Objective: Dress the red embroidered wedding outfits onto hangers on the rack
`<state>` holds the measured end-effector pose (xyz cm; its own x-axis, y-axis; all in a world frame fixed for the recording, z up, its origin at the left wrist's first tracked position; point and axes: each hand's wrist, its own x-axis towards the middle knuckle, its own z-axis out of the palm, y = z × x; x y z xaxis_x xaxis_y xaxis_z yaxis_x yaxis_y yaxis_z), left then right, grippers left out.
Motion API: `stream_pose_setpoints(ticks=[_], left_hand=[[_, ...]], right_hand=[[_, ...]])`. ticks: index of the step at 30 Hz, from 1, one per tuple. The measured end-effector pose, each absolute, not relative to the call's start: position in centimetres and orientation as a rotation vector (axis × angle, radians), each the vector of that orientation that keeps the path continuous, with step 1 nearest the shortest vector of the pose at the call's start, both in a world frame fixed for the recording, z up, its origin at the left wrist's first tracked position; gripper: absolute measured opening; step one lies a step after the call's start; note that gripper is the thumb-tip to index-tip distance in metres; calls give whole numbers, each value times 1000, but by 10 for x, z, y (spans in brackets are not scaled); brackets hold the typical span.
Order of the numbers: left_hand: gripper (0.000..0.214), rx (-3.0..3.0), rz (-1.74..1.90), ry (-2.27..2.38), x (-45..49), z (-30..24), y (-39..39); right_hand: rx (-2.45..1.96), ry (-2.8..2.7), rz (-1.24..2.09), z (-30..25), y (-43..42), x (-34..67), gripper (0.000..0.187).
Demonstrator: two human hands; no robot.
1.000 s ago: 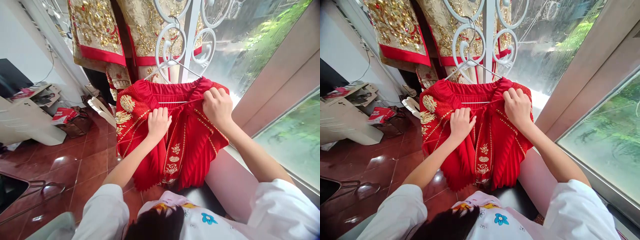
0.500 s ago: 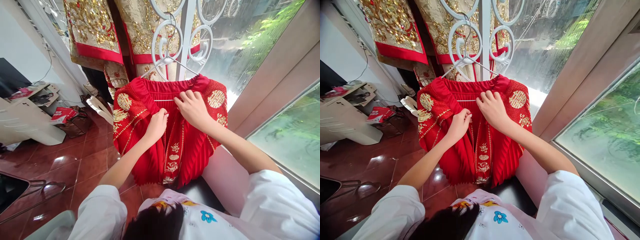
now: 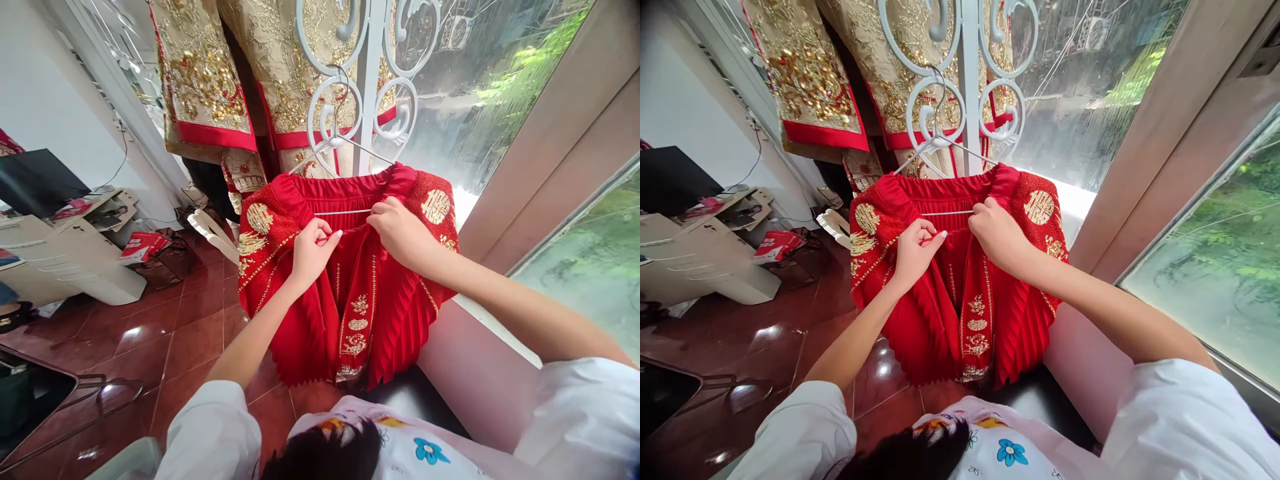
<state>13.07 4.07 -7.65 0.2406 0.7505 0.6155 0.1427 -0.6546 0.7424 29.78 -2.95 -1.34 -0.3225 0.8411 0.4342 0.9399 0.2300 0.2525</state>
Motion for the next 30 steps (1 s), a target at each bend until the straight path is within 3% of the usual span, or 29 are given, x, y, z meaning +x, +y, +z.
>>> stream_pose_setpoints(ticks=[5, 10, 17, 21, 26, 30], left_hand=[[34, 2006, 1528, 688, 114, -20, 31], [36, 2018, 1664, 793, 87, -2, 66], [4, 2132, 1319, 695, 73, -9, 76], [15, 2494, 1166, 981, 68, -2, 63], [17, 2576, 1611, 1387, 88, -16, 68], [15, 2400, 1950, 1370, 111, -20, 84]], right_hand=[[-1449, -2110, -712, 17, -51, 327, 37], [-1661, -1846, -651, 28, -44, 371, 27], [-1664, -1898, -595, 9, -16, 368, 29], [-1542, -1829, -310, 13, -14, 361, 29], [-1554, -1463, 141, 23, -7, 353, 24], [-1584, -1482, 589, 29, -3, 359, 17]])
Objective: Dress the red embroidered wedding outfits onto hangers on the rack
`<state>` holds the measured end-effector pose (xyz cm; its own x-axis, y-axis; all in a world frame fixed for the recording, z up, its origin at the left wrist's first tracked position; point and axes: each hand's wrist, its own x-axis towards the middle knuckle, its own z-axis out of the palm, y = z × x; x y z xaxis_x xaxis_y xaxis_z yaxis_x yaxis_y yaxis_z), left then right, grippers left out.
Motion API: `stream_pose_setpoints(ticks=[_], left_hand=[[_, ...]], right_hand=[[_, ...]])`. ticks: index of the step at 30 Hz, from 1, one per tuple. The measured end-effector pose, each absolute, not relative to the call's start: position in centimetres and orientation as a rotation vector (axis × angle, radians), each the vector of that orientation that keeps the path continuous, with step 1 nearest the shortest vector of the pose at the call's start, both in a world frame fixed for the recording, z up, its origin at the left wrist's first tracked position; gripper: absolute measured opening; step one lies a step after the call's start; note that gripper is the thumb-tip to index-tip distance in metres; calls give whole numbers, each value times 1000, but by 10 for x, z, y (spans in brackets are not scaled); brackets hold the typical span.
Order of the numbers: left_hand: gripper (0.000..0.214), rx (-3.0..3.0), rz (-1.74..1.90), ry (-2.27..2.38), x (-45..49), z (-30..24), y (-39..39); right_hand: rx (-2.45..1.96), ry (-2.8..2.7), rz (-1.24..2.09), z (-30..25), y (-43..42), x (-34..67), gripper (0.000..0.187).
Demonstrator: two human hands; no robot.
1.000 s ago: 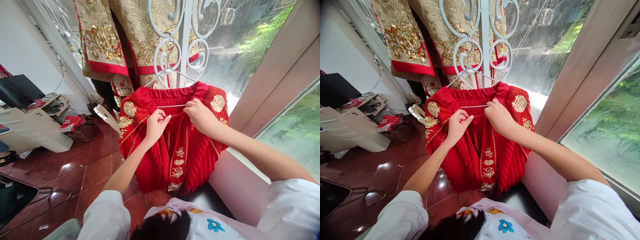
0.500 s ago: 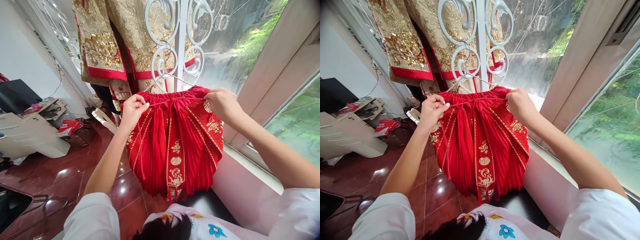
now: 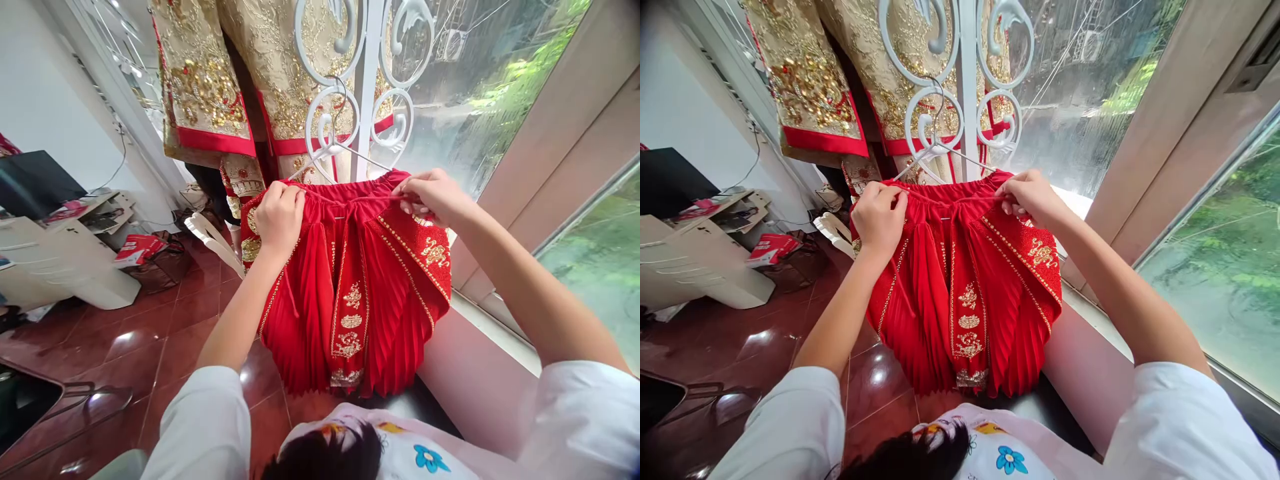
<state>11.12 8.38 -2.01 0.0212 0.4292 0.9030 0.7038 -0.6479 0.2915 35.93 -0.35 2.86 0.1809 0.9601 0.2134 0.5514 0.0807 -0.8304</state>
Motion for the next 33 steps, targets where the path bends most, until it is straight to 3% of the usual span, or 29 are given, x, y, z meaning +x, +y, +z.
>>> stream_pose_setpoints(ticks=[3, 8, 12, 16, 20, 28, 33], left_hand=[[7, -2109, -1949, -1135, 126, -14, 92], [11, -2481, -2378, -979, 139, -10, 99], [23, -2748, -2371, -894, 134, -9, 98], [33, -3015, -2153, -951, 130, -3, 91], [31, -3089, -2053, -915, 130, -1, 91], [10, -3016, -1971, -891, 136, -6, 95], [8, -2879, -1958, -930, 142, -5, 89]], right_hand=[[-1640, -1759, 791, 28, -4, 372, 14], [-1294, -2150, 926, 23, -2, 370, 34], [-1012, -2112, 566, 18, 11, 341, 43], [-1067, -2004, 87, 8, 29, 314, 39], [-1119, -1995, -260, -6, 36, 301, 35], [-1265, -1987, -496, -17, 41, 296, 36], [-1358, -1946, -556, -19, 40, 293, 36]])
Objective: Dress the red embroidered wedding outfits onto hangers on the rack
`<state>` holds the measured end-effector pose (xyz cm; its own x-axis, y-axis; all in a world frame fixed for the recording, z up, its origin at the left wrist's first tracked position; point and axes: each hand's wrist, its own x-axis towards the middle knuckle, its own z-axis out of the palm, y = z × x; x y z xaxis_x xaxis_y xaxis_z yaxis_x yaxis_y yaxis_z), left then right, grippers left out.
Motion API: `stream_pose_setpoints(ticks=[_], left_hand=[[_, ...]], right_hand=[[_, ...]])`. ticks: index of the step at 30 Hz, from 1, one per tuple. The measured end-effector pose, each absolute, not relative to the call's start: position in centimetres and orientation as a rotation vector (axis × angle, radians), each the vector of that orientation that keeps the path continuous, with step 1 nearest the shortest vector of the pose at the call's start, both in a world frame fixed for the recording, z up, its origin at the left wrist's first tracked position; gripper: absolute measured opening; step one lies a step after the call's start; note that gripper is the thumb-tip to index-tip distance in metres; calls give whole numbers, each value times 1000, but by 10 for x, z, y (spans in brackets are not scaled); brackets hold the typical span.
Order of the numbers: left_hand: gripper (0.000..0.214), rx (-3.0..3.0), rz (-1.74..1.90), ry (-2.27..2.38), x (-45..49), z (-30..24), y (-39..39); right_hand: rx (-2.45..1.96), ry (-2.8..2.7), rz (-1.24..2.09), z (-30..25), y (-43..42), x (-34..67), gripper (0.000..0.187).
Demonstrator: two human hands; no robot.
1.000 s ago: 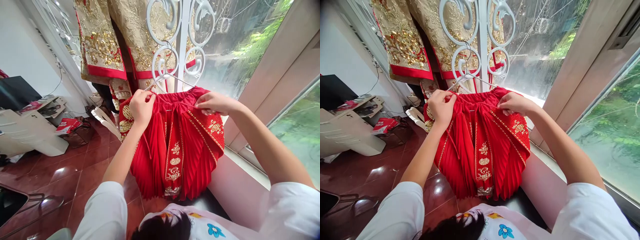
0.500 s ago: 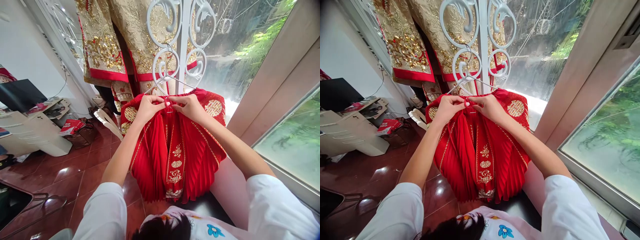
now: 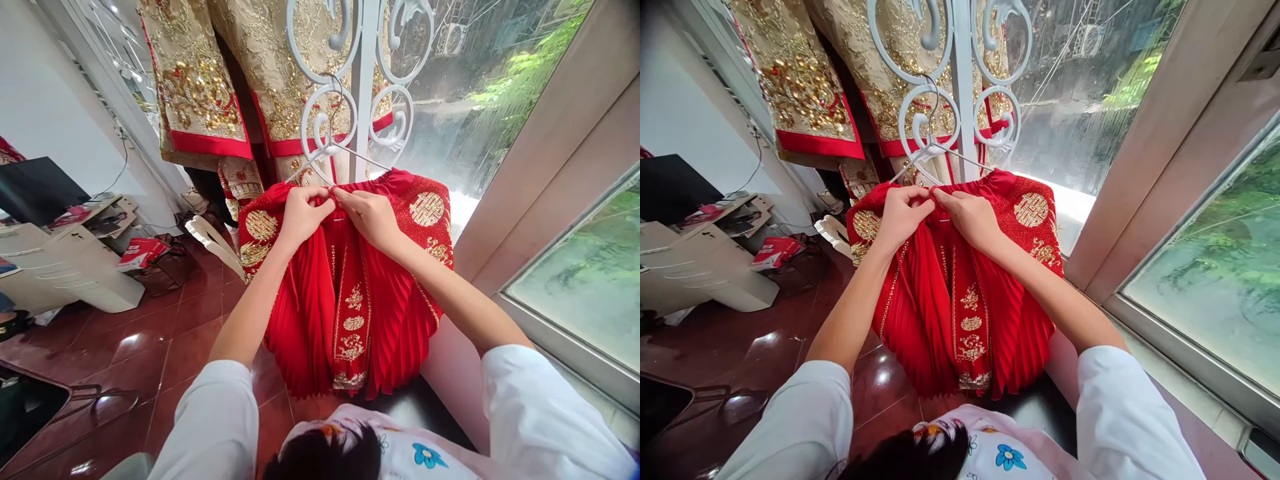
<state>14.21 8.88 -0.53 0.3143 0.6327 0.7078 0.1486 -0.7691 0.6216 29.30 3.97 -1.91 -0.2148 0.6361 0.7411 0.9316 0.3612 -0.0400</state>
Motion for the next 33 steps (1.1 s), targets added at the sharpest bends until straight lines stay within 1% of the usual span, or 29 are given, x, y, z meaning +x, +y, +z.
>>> stream_pose_setpoints(ticks=[4, 8, 11, 13, 16, 19, 26, 30, 33], left_hand=[[9, 2296, 1317, 750, 136, -3, 88], [5, 2464, 1210, 656, 129, -5, 92], [6, 2510, 1238, 602, 127, -8, 92], [6, 2568, 1303, 648, 124, -10, 88], [4, 2692, 1429, 916, 114, -12, 75], [7, 2796, 1438, 1192, 104, -16, 62], [8, 2812, 1407, 1215, 105, -22, 53], [11, 2910, 1402, 1261, 105, -22, 55], [10, 2904, 1388, 1266, 103, -20, 55]], right_hand=[[-1410, -1989, -571, -18, 36, 293, 36], [-1387, -2007, -569, -17, 39, 291, 33], [-1418, -2010, -555, -15, 40, 287, 29], [-1536, -1987, -599, -14, 36, 285, 25], [-1752, -1849, -713, -13, 20, 287, 23], [-1858, -1781, -753, -16, 3, 293, 21], [-1887, -1767, -792, -17, -3, 293, 21], [-1896, -1875, -910, -6, -4, 293, 22], [-1822, -1936, -1026, 1, -4, 298, 27]])
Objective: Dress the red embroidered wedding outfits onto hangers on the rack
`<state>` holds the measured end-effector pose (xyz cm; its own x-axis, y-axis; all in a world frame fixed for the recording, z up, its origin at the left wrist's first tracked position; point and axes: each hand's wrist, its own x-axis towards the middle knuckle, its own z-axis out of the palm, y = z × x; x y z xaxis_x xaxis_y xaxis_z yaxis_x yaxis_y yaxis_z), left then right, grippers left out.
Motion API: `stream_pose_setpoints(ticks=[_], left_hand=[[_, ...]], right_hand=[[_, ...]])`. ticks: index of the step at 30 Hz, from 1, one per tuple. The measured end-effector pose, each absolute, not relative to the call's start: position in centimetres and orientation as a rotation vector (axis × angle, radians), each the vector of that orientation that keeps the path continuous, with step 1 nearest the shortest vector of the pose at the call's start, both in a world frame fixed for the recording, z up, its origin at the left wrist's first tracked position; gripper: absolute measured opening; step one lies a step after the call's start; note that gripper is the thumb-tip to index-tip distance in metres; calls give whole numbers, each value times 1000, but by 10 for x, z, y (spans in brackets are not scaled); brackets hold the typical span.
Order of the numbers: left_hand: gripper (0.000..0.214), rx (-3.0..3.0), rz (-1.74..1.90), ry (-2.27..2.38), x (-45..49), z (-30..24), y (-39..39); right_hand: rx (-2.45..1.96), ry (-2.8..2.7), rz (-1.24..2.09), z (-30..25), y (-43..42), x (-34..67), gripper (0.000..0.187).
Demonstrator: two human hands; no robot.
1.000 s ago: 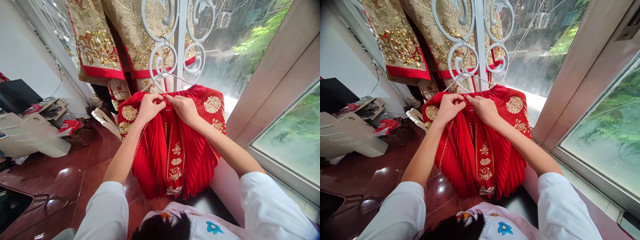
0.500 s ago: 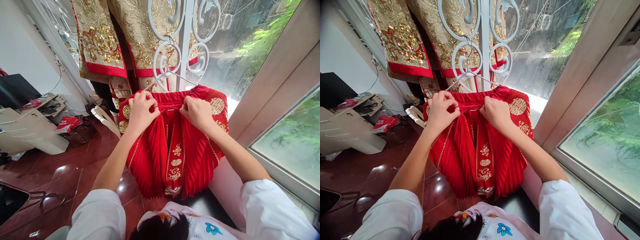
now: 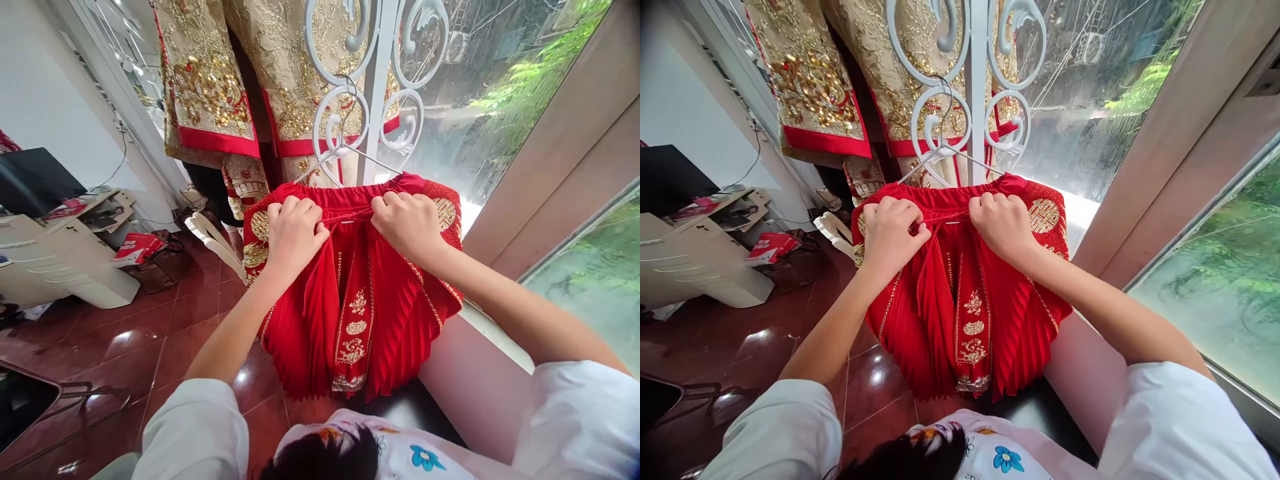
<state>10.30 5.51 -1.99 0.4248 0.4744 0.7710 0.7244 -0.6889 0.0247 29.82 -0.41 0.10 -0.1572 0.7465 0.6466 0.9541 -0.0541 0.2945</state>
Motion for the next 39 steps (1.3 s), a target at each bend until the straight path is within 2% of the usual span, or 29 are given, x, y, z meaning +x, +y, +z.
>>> stream_pose_setpoints(ticks=[4, 8, 11, 15, 21, 25, 29, 36, 39], left_hand=[[5, -2479, -1164, -1008, 104, -13, 53], [24, -2653, -1090, -873, 113, -12, 56], [23, -2736, -1021, -819, 122, -16, 64], [21, -2712, -1143, -849, 128, -24, 77], [21, -2720, -1200, -791, 126, -26, 77], [21, -2709, -1202, -843, 124, -26, 75], [19, -2764, -1226, -847, 123, -28, 80], [18, -2765, -1400, -853, 125, -26, 85], [21, -2577, -1589, -858, 119, -35, 65]], right_hand=[[-1782, -1880, -1039, -2, -7, 307, 35], [-1820, -1858, -940, -23, -16, 303, 52], [-1820, -1944, -902, -40, -18, 297, 43], [-1914, -2040, -816, -55, -17, 295, 29], [-1867, -1970, -833, -56, -13, 294, 45], [-1876, -1989, -863, -54, -2, 288, 32], [-1929, -2116, -789, -57, -8, 295, 28], [-2112, -2042, -702, -66, -31, 312, 29], [-2210, -1906, -629, -72, -43, 301, 39]])
